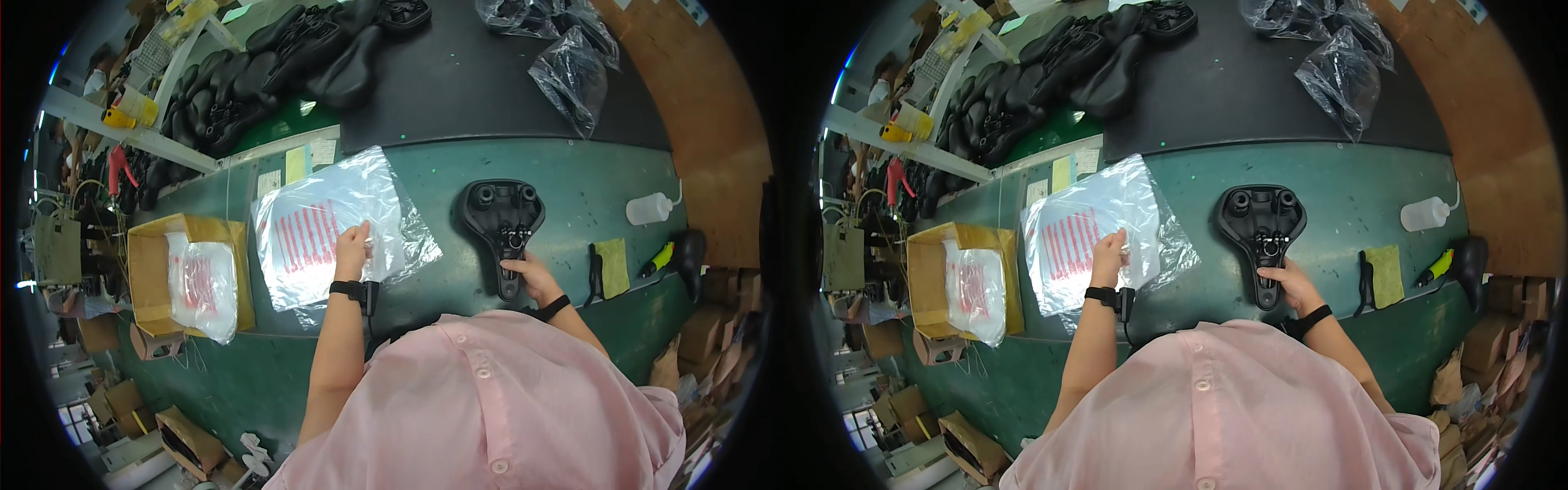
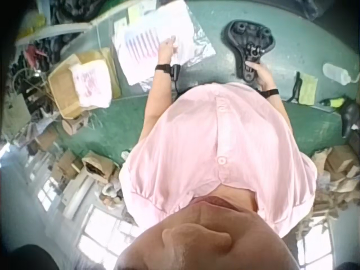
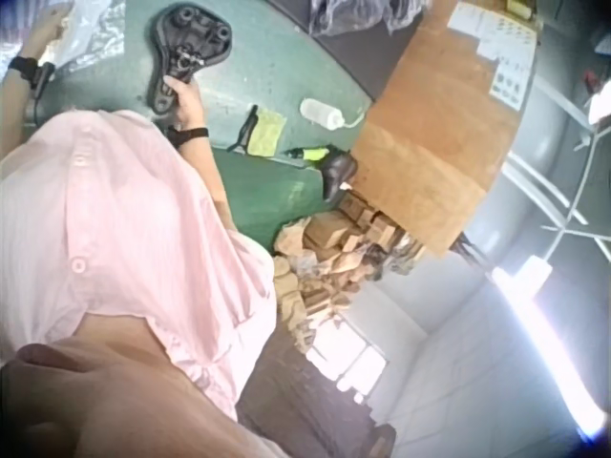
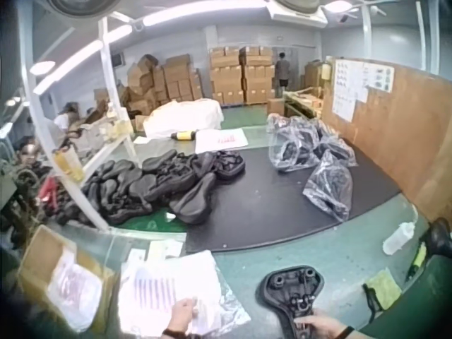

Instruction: The person repeatedly picks up black bicycle seats from a pile on a green workbench, places them into clear plastic bags, and sets the packaged items aside. The process involves handling the seats one at a time, opening the bags, and ensuring the seats fit inside before moving to the next item.

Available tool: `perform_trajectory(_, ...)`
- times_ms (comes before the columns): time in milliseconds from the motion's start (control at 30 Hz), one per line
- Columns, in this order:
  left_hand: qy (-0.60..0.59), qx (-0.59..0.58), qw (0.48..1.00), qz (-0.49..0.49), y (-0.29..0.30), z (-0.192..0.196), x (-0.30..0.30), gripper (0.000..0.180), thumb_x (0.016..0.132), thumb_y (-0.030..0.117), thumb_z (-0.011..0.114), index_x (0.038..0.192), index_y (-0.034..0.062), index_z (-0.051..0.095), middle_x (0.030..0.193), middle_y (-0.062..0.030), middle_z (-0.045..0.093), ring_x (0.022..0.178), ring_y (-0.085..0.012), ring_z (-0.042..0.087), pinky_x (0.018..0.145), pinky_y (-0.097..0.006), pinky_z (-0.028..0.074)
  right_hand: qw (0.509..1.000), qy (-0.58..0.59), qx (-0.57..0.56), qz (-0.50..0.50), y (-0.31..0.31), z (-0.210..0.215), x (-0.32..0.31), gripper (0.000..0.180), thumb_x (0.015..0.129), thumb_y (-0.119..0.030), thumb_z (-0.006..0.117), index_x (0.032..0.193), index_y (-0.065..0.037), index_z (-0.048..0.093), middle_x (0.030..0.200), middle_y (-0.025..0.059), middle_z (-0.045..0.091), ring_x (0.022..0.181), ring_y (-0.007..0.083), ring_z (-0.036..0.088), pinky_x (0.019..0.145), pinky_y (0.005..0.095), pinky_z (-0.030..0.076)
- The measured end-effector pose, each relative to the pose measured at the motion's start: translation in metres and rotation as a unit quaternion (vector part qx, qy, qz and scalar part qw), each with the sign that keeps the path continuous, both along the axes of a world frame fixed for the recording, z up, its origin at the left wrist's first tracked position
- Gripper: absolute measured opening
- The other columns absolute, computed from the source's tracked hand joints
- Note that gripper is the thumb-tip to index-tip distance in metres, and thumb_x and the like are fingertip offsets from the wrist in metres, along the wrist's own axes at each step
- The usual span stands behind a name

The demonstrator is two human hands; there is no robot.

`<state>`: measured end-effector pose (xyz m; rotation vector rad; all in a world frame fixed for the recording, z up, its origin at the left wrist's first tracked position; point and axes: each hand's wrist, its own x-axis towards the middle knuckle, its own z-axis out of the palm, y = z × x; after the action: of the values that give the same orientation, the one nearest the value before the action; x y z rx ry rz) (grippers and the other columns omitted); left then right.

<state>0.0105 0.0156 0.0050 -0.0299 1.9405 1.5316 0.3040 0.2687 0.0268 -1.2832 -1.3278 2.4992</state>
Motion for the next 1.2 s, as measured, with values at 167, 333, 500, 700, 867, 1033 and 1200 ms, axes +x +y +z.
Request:
perform_trajectory(167, 0.014, 0.074, 0.995, 0.072, -0.015, -0.005, 0.005, 0.016, 0.093, 0.015, 0.060, 0.084, 0.0022, 0.061, 0.073, -0.0008, 0.060, 0.064, -0.0084, 0.056, 0.055, -0.023, 0.046, 0.987, 0.057, -0.153, -0.005, -0.009, 0.029, -0.019, 0.045, 0.083, -0.011, 0.066, 0.123, 0.001, 0.049, 0.112, 0.0161, 0.061, 0.086, 0.0295, 0.067, 0.073, 0.0429, 0.058)
perform_trajectory(333, 0.020, 0.114, 0.992, 0.046, -0.010, 0.017, 0.012, 0.011, 0.092, 0.012, 0.060, 0.088, 0.0022, 0.061, 0.074, -0.0007, 0.059, 0.062, -0.0075, 0.055, 0.056, -0.021, 0.044, 0.981, 0.160, -0.030, 0.104, -0.034, 0.077, -0.092, 0.061, 0.078, -0.011, 0.070, 0.132, -0.001, 0.042, 0.109, 0.0120, 0.060, 0.087, 0.0271, 0.066, 0.076, 0.0368, 0.055)
perform_trajectory(500, 0.031, 0.153, 0.980, 0.123, -0.009, 0.015, 0.009, 0.013, 0.094, 0.014, 0.058, 0.091, 0.0029, 0.062, 0.069, 0.0023, 0.056, 0.054, -0.0057, 0.049, 0.049, -0.020, 0.036, 0.934, 0.130, 0.257, 0.213, -0.080, 0.051, -0.168, 0.068, 0.071, -0.010, 0.078, 0.130, -0.003, 0.044, 0.117, 0.0150, 0.060, 0.106, 0.0275, 0.060, 0.091, 0.0347, 0.047)
perform_trajectory(700, 0.147, 0.132, 0.934, 0.299, -0.061, -0.010, -0.006, 0.021, 0.098, 0.018, 0.053, 0.090, 0.0026, 0.064, 0.060, 0.0060, 0.046, 0.051, -0.0022, 0.037, 0.045, -0.020, 0.028, 0.689, 0.054, 0.587, 0.423, -0.097, 0.043, -0.182, 0.064, 0.069, -0.005, 0.075, 0.125, -0.009, 0.044, 0.105, 0.0166, 0.057, 0.101, 0.0363, 0.058, 0.082, 0.0426, 0.049)
perform_trajectory(867, 0.362, 0.067, 0.926, 0.081, -0.064, 0.096, -0.017, 0.017, 0.094, 0.013, 0.055, 0.094, 0.0026, 0.069, 0.064, -0.0008, 0.058, 0.054, -0.0102, 0.050, 0.049, -0.026, 0.038, 0.574, 0.083, 0.660, 0.477, -0.097, 0.053, -0.181, 0.062, 0.068, -0.006, 0.073, 0.124, -0.010, 0.046, 0.099, 0.0182, 0.059, 0.094, 0.0356, 0.060, 0.075, 0.0437, 0.050)
perform_trajectory(1033, 0.487, -0.014, 0.835, -0.255, -0.063, 0.144, 0.029, 0.017, 0.082, 0.005, 0.062, 0.097, 0.0066, 0.071, 0.077, -0.0096, 0.068, 0.067, -0.0247, 0.065, 0.061, -0.034, 0.051, 0.799, 0.053, 0.388, 0.457, -0.075, 0.067, -0.195, 0.058, 0.068, -0.006, 0.073, 0.121, -0.001, 0.050, 0.093, 0.0189, 0.064, 0.089, 0.0298, 0.064, 0.078, 0.0371, 0.051)
perform_trajectory(1200, 0.520, 0.010, 0.803, -0.291, -0.067, 0.125, 0.053, 0.024, 0.082, 0.008, 0.063, 0.105, 0.0104, 0.068, 0.080, -0.0091, 0.068, 0.070, -0.0266, 0.066, 0.063, -0.035, 0.053, 0.976, 0.065, -0.004, 0.205, -0.065, 0.056, -0.164, 0.047, 0.078, -0.014, 0.074, 0.117, 0.004, 0.055, 0.099, 0.0110, 0.064, 0.089, 0.0192, 0.061, 0.080, 0.0311, 0.049)
